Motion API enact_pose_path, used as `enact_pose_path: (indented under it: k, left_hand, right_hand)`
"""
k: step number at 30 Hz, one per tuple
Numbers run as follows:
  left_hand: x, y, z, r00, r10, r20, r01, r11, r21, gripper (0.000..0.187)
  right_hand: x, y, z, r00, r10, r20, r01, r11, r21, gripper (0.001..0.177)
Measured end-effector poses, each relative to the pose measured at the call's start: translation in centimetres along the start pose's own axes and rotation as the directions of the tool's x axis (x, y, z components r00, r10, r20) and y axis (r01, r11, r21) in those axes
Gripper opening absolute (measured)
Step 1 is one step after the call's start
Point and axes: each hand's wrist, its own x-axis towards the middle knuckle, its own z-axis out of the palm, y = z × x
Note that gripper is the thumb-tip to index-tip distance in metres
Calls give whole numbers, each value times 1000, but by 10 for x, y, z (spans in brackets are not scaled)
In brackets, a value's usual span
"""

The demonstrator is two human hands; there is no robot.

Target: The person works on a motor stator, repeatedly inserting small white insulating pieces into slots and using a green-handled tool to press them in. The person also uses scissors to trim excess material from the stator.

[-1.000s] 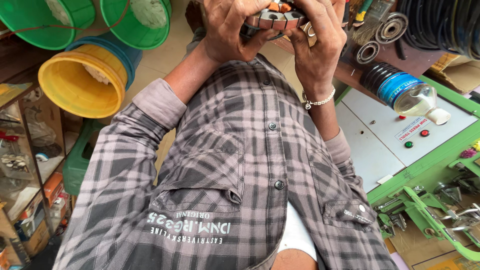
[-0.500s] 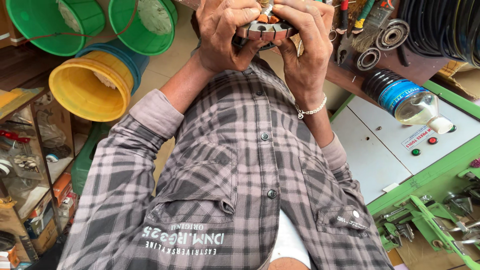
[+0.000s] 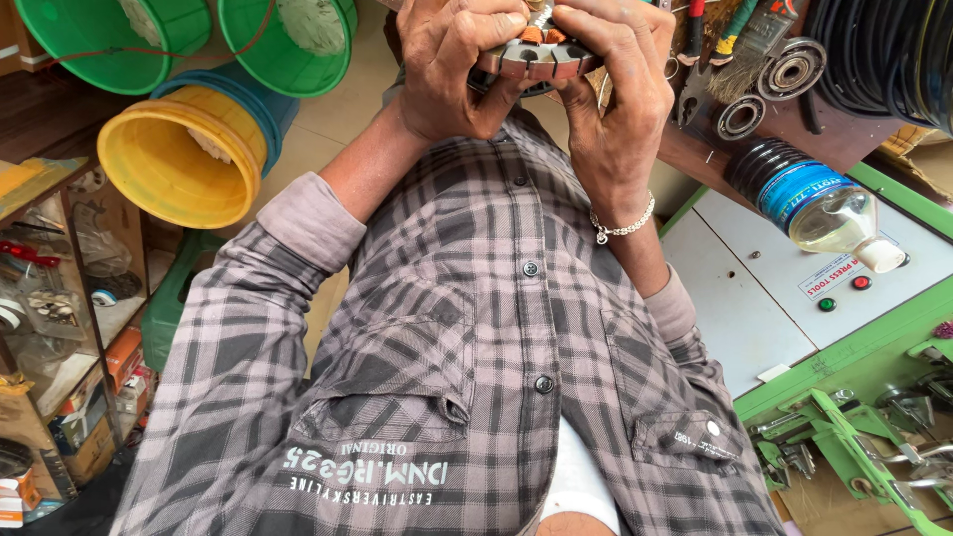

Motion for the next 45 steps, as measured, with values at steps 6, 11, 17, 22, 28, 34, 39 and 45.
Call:
enact_pose_path:
  k: [6,11,17,22,28,34,39,45]
  left_hand:
    - [2,2,1,999,-26,-24,25,999,-38,37]
    - [17,12,-2,993,-101,-69,100,995,-11,36]
    - [39,13,-28,921,-299,250,269,951,149,30]
    - [42,2,-19,921,-267,283,261,964,57,24]
    - [25,2,-19,866,-474,156,499,833,-240,42]
    - [40,-5,-17,867,-433,247,447,895,1,32]
    - [52,-2,-15,912,-347,219,353,936,13,27]
    - [49,-8,-15,866,-415,280,461,879,-121,20]
  right_hand:
    - [3,-6,2,1000,5,-18,-6,998,-70,32]
    - [6,11,-3,999,30,24,-32,993,110,46]
    - [-12,53,11,973,191,-127,-93,837,540,56]
    - [-18,58,23,973,146,-179,-41,872,487,46]
    - [-16,52,42,963,-91,-252,129,982,137,48]
    - [-10,55,48,957,-87,-277,89,996,-7,45]
    - [2,47,52,927,-131,-351,123,991,-46,40]
    - [12,34,49,926,-76,-370,83,997,1,35]
